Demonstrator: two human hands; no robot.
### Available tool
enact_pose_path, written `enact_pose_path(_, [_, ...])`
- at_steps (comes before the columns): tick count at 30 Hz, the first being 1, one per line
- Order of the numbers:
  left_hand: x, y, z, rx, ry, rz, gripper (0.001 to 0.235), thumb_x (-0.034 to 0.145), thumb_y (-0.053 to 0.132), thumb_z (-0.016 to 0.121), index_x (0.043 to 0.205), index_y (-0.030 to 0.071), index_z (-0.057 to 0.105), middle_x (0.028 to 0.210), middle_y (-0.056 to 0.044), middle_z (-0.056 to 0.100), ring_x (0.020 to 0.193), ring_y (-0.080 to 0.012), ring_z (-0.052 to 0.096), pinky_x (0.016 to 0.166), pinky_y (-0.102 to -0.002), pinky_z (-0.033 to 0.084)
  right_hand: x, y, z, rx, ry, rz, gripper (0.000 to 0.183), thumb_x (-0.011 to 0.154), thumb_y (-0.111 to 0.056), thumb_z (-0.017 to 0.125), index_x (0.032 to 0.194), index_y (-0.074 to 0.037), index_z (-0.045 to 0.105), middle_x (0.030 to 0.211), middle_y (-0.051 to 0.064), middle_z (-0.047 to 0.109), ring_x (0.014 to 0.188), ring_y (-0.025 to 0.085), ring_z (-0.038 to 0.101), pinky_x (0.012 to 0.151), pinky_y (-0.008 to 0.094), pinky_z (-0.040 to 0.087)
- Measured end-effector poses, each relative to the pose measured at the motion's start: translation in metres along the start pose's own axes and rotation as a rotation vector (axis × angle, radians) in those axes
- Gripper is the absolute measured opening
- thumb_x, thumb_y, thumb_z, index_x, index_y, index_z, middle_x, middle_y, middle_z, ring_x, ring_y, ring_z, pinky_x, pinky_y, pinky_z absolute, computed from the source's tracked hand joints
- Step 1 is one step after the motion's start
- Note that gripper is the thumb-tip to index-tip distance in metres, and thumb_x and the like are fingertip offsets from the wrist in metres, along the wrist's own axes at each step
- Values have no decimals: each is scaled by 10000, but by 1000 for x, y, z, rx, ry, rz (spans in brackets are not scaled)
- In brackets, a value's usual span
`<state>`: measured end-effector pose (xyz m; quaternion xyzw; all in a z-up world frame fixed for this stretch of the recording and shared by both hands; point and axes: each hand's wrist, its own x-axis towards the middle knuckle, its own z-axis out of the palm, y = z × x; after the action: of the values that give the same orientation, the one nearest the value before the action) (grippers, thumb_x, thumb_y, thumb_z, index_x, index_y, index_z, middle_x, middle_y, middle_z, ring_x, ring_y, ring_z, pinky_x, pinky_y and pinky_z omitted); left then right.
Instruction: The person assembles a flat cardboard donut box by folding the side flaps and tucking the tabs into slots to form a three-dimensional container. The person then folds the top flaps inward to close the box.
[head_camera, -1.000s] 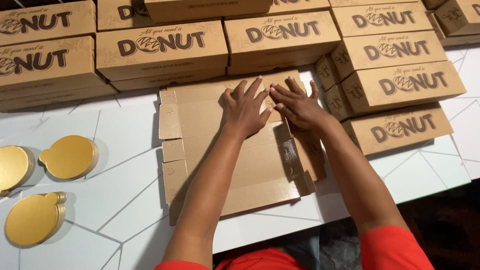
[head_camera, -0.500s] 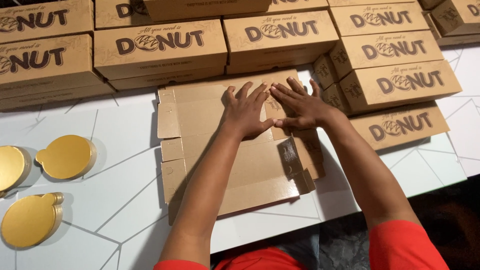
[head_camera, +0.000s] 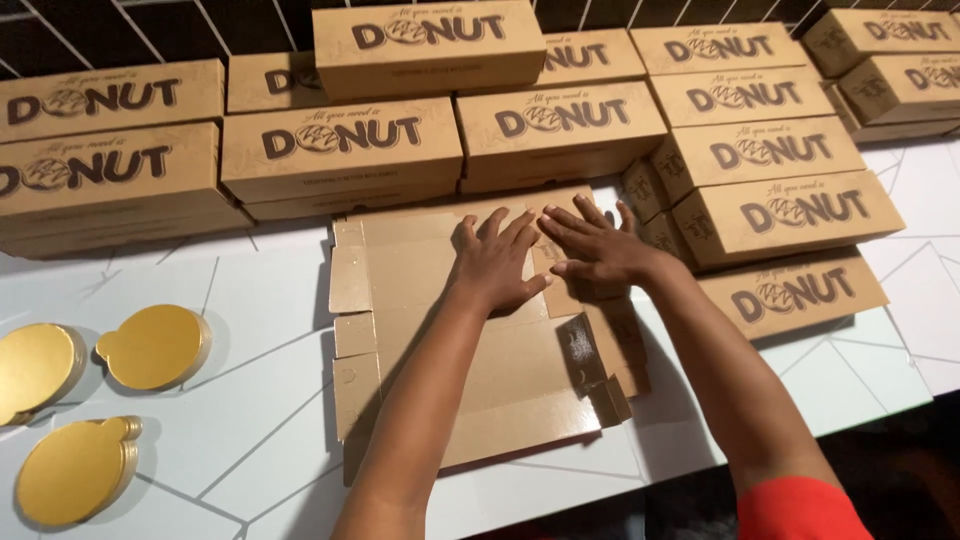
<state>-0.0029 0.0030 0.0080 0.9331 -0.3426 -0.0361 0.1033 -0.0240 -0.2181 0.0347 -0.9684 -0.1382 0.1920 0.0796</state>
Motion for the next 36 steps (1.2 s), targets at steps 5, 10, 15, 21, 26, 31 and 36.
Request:
enact_pose_path(5, [2,0,2,-33,-37,-20,565,877,617,492,1300,242,496,1644,44,346,1515,-250,238,1139,-592,160,-2,-7,1,24,-3,37,785,946,-764,303,1637,-424,149,1724,-126,110,1595,244,-65,1187,676,-126])
enact_pose_path(10, [6,-6,14,-39,5,3,557,874,644,508,1261,243,507,1626,36,371,1500,-264,259,1127,-604,174,-32,-16,2,14,-47,28,808,933,-758,347,1635,-395,176,1722,-100,140,1597,253,-51,1188,657,-153])
enact_pose_path(15, [5,-2,6,-43,14,17,534,854,599,554,1240,231,532,1609,9,410,1490,-282,284,1116,-603,192,-14,1,9,-87,-7,19,827,936,-794,324,1641,-402,140,1723,-73,152,1597,265,-12,1188,678,-133])
enact_pose_path(21, [4,-5,7,-55,6,-9,487,854,621,556,1168,251,519,1615,36,395,1501,-264,261,1126,-600,188,-54,-14,1,327,-42,-17,768,924,-693,378,1605,-345,306,1719,-53,188,1594,286,-89,1165,681,-182])
enact_pose_path(26, [7,-5,7,-22,-31,-8,502,853,649,530,1209,295,524,1630,57,370,1510,-259,250,1130,-607,188,-63,-18,20,109,-25,-30,942,864,-785,501,1633,-319,222,1723,5,166,1588,318,-95,1173,679,-172])
enact_pose_path(31, [0,-2,-6,-74,-40,14,462,845,630,561,1197,331,568,1612,68,404,1530,-288,247,1159,-633,168,-42,-21,20,3,37,-19,1030,782,-922,413,1625,-354,239,1712,-43,189,1592,294,-44,1182,686,-144])
enact_pose_path(36, [1,0,-1,-50,-63,19,510,828,686,559,1156,295,567,1606,56,417,1534,-288,257,1165,-625,176,-49,-18,21,-29,56,-43,1071,749,-953,405,1627,-366,231,1715,-37,197,1593,316,-15,1179,712,-107])
